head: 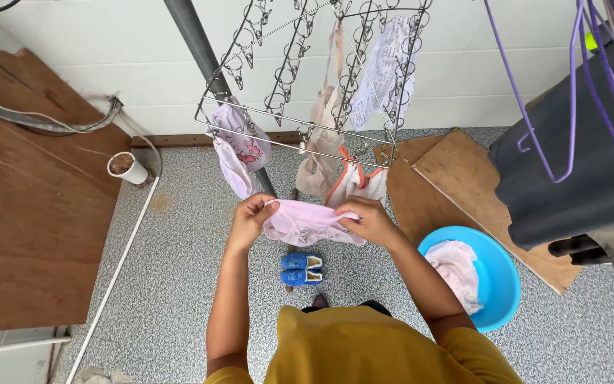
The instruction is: The person hangs various pieces of laundry, including shorts, shirts, and undergarments, onto a drying rack using hangers and clips.
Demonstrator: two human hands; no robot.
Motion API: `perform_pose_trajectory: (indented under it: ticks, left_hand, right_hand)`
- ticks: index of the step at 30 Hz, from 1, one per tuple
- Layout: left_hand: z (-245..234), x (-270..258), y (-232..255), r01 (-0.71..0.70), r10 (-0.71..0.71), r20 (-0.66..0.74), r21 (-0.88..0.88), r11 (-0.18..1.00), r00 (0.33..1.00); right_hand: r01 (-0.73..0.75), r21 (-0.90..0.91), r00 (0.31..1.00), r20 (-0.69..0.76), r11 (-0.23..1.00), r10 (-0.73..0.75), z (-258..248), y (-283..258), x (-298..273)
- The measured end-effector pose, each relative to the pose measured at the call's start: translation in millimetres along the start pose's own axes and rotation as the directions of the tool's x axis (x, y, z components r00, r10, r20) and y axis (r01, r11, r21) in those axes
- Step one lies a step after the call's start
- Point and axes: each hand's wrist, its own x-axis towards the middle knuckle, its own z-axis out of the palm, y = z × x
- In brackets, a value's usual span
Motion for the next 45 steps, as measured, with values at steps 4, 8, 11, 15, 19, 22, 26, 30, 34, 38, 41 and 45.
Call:
perform_pose_trajectory:
  ticks: [4, 8, 11, 15, 19, 22, 26, 30, 34, 38, 41, 45]
  left_hand:
    - [7.8, 14.3, -2.5, 0.023, -0.023, 0.005, -0.043, 0.999, 1.0]
    - [8.5, 23.3, -11.9, 0.041, -0.041, 0.004, -0.042, 0.998, 0.999]
    - [8.0, 27.5, -23.6, 0.006, -0.006, 0.006, -0.082, 0.997, 1.0]
    - [3.8, 22.1, -29.8, -0.005, 0.005, -0.006, -0.036, 0.999, 1.0]
    - [3.6, 5.4, -19.9, -0.096, 0.097, -0.006, 0.09, 0.991, 0.995]
    - [9.4, -4.1, -5.2, -0.133, 0.137, -0.025, 0.123, 0.983, 0.99]
    - [10.3, -11.3, 11.1, -0.121, 0.127, -0.04, 0.128, 0.984, 0.991]
    - [0.9, -8.2, 17.2, -0.084, 0.085, -0.005, 0.149, 0.985, 0.996]
    - [-5.2, -0.7, 10.8, -0.051, 0.053, -0.02, 0.08, 0.995, 0.998]
    - [4.7, -2.9, 7.5, -0.161, 0.163, -0.06, 0.034, 0.986, 0.985]
    - [17.4, -7.7, 15.3, -0.355, 0.353, -0.094, -0.008, 0.935, 0.931]
    - [24.5, -4.5, 30.7, -0.335, 0.35, -0.142, 0.119, 0.935, 0.926]
  right_hand:
    - [0.014, -0.091, 0.999, 0.031, 0.996, -0.011, -4.9, 0.8, -5.3]
    - [0.041, -0.176, 0.998, 0.047, 0.984, -0.033, -9.3, -3.0, -8.1]
    - [0.068, -0.168, 0.997, 0.049, 0.984, -0.06, -9.5, -5.1, -11.1]
    - [-0.021, -0.061, 1.0, 0.014, 0.998, 0.022, -7.7, 5.9, -13.7]
    - [0.017, 0.044, 0.993, -0.118, 0.999, -0.012, 3.6, 23.8, -7.2]
    - [0.045, 0.039, 0.961, -0.276, 0.998, -0.032, 16.4, 25.3, -4.1]
    - [-0.065, 0.1, 0.867, -0.487, 0.993, 0.106, 38.9, 16.4, 5.7]
    - [-0.046, 0.358, 0.941, -0.298, 0.933, 0.161, 39.1, 11.7, 15.6]
    - [-0.073, 0.424, 0.966, -0.197, 0.903, 0.171, 30.6, 7.6, 17.8]
    - [-0.13, 0.163, 0.949, -0.266, 0.978, 0.171, 29.4, -3.7, 23.6]
    - [-0.032, -0.046, 0.946, -0.324, 0.998, 0.015, 33.1, -18.4, 31.0]
    - [0.082, -0.079, 0.953, -0.285, 0.993, -0.101, 38.3, -26.4, 46.5]
